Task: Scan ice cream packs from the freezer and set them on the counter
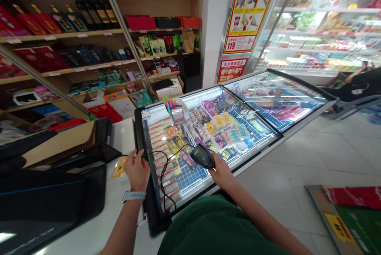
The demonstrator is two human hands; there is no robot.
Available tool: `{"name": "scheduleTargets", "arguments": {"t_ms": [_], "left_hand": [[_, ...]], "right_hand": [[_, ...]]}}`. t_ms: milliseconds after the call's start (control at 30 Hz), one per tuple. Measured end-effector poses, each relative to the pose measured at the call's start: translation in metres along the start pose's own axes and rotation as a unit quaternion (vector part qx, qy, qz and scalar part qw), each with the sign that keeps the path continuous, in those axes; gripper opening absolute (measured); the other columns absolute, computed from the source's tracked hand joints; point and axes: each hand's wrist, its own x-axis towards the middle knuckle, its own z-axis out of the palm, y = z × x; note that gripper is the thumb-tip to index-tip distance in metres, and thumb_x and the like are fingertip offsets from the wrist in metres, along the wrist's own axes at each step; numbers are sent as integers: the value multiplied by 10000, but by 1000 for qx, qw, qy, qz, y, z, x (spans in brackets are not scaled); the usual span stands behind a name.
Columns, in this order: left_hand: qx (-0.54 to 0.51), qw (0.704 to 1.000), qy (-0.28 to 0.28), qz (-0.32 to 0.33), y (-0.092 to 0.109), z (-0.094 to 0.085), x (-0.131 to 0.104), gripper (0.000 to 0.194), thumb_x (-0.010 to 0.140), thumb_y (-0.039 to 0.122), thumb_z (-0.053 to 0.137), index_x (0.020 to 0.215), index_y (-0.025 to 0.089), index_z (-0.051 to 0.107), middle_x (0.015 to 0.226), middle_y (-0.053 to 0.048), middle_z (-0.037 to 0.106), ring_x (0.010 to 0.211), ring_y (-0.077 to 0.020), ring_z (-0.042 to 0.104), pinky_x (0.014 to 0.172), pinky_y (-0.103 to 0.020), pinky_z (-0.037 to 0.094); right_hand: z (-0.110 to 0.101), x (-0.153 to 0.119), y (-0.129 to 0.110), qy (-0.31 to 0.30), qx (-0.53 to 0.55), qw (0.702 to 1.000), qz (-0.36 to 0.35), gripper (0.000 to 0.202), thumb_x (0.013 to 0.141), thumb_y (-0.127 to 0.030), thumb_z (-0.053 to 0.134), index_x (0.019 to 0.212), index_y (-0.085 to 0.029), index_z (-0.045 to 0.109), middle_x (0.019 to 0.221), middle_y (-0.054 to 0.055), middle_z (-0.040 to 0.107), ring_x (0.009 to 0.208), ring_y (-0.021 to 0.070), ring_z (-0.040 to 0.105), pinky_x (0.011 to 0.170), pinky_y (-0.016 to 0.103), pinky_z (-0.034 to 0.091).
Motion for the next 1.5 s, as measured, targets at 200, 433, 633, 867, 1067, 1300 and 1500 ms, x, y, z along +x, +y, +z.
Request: {"name": "scheduleTargets", "arguments": {"t_ms": [200,433,633,867,1067,1300,1500], "left_hand": [[58,993,-35,97,13,30,-5,430,790,123,475,1205,186,567,1312,-108,491,1223,-264,454,1063,-446,341],[30,983,-88,161,34,57,-9,436,825,149,464,1254,191,528,1339,-109,472,1273,-261,426,1090,-435,356],[-17,972,-130,193,58,78,-11,471,848,157,454,1318,182,466,1349,-119,469,1305,-260,395,1109,-462,348],[-69,958,-199,195,86,107,-11,486,850,178,470,1335,163,444,1373,-135,453,1327,-270,372,1126,-488,307],[-101,941,-249,208,107,133,-9,454,852,211,475,1302,150,477,1275,-141,544,1228,-261,491,1077,-463,379],[-89,922,-285,248,122,153,-4,505,864,221,432,1362,147,405,1312,-156,520,1247,-247,481,1078,-436,381],[-54,903,-320,282,140,177,0,591,851,213,461,1427,200,333,1472,-134,359,1392,-277,287,1118,-461,304]], "right_hand": [[-4,-1,0,7,0,1000,-4,415,701,-45,492,1096,-173,502,1066,101,605,1036,235,558,904,383,447],[-4,-1,4,12,5,1000,-9,417,711,-55,489,1111,-174,498,1063,98,606,1019,236,566,897,384,449],[-5,-2,3,14,11,1000,-4,396,714,-58,489,1094,-168,495,1046,97,601,997,236,564,884,375,449],[-4,-2,7,27,21,999,0,413,703,-44,498,1092,-180,502,1030,74,596,978,215,557,879,345,442],[-4,-2,8,29,27,999,16,420,688,-38,500,1083,-178,508,1041,82,596,983,220,555,886,357,435],[-6,1,7,38,44,998,21,460,643,-18,488,1077,-169,510,1093,100,599,1042,226,539,928,372,418],[-10,1,13,46,45,998,21,428,651,-39,505,1060,-163,514,1074,102,600,1029,227,547,918,370,426]]}}
